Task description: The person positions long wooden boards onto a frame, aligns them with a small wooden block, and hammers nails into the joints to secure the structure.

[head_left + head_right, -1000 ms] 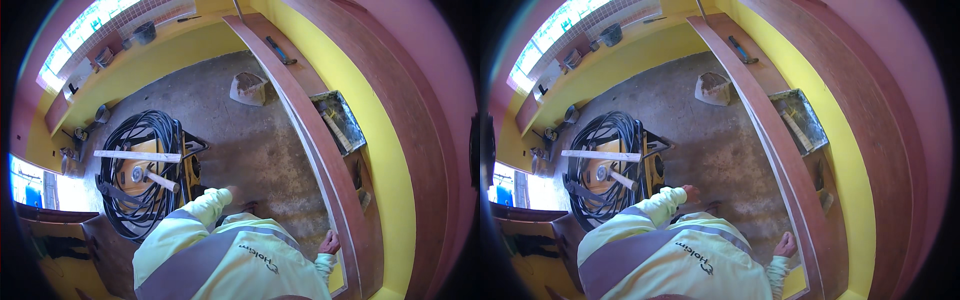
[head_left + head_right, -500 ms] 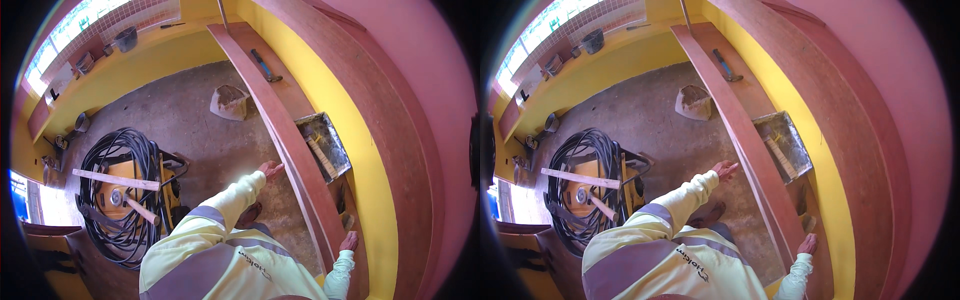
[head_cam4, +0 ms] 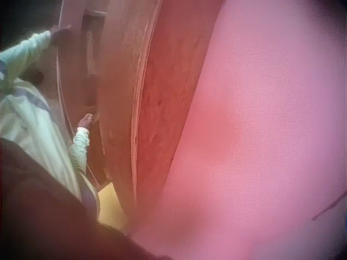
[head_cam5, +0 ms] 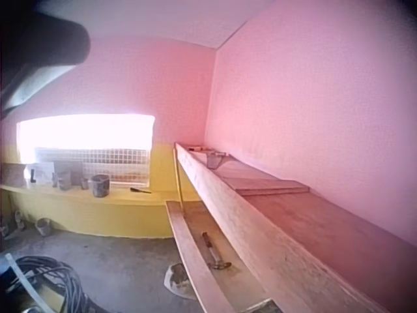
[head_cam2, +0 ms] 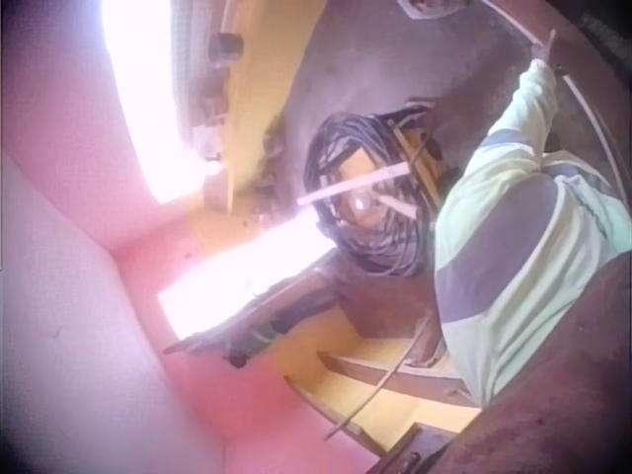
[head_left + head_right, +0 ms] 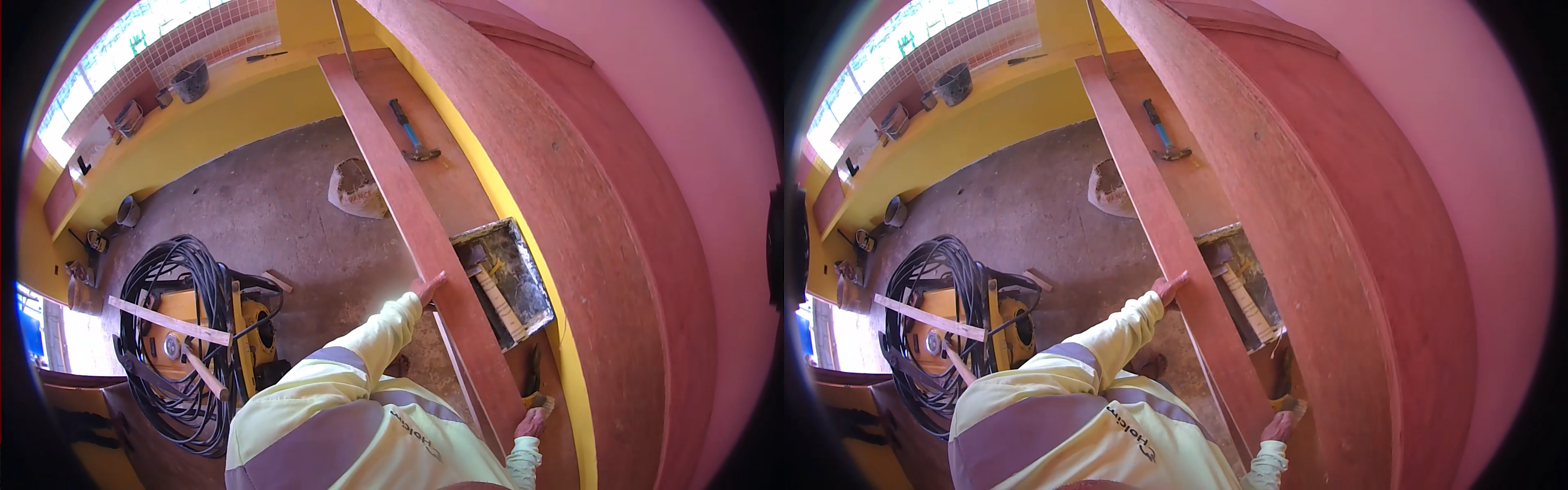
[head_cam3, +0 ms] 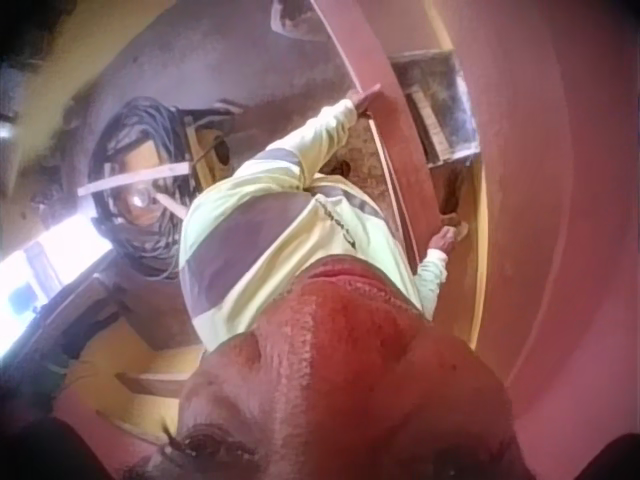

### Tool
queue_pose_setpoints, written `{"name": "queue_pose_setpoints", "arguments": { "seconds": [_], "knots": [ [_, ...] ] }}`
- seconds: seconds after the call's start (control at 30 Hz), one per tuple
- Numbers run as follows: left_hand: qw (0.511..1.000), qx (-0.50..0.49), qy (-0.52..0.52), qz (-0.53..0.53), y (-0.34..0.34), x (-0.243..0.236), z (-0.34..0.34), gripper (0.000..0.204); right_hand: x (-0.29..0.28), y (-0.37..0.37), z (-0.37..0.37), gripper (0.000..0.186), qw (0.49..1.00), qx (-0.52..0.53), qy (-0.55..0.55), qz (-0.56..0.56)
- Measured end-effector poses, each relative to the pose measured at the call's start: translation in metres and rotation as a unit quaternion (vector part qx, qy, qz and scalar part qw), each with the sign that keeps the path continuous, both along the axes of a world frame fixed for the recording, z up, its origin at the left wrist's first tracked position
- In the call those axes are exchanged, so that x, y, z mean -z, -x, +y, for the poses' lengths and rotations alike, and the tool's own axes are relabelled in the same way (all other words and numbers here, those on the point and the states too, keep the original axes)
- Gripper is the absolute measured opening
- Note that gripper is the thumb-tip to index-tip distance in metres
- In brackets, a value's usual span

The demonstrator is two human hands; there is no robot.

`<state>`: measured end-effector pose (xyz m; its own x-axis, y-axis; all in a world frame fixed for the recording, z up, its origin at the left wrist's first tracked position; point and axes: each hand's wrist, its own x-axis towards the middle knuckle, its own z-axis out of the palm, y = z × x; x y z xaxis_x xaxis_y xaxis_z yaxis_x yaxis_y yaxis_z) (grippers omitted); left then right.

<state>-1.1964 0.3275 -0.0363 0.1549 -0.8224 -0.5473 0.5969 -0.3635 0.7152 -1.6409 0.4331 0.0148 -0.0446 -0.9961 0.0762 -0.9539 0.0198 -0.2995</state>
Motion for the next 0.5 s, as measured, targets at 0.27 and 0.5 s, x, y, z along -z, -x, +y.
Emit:
{"name": "queue_pose_setpoints", "arguments": {
  "seconds": [0.27,0.5],
  "knots": [
    [0.997,0.046,-0.036,-0.055,-0.063,0.003,-0.001,0.065,-0.048,-0.076,-0.044,0.022,0.990,-0.082,0.035,-0.112],
    [0.997,-0.002,-0.064,0.052,-0.174,-0.005,-0.022,0.053,-0.095,-0.255,-0.074,0.015,0.923,-0.137,-0.151,-0.326]
  ]
}}
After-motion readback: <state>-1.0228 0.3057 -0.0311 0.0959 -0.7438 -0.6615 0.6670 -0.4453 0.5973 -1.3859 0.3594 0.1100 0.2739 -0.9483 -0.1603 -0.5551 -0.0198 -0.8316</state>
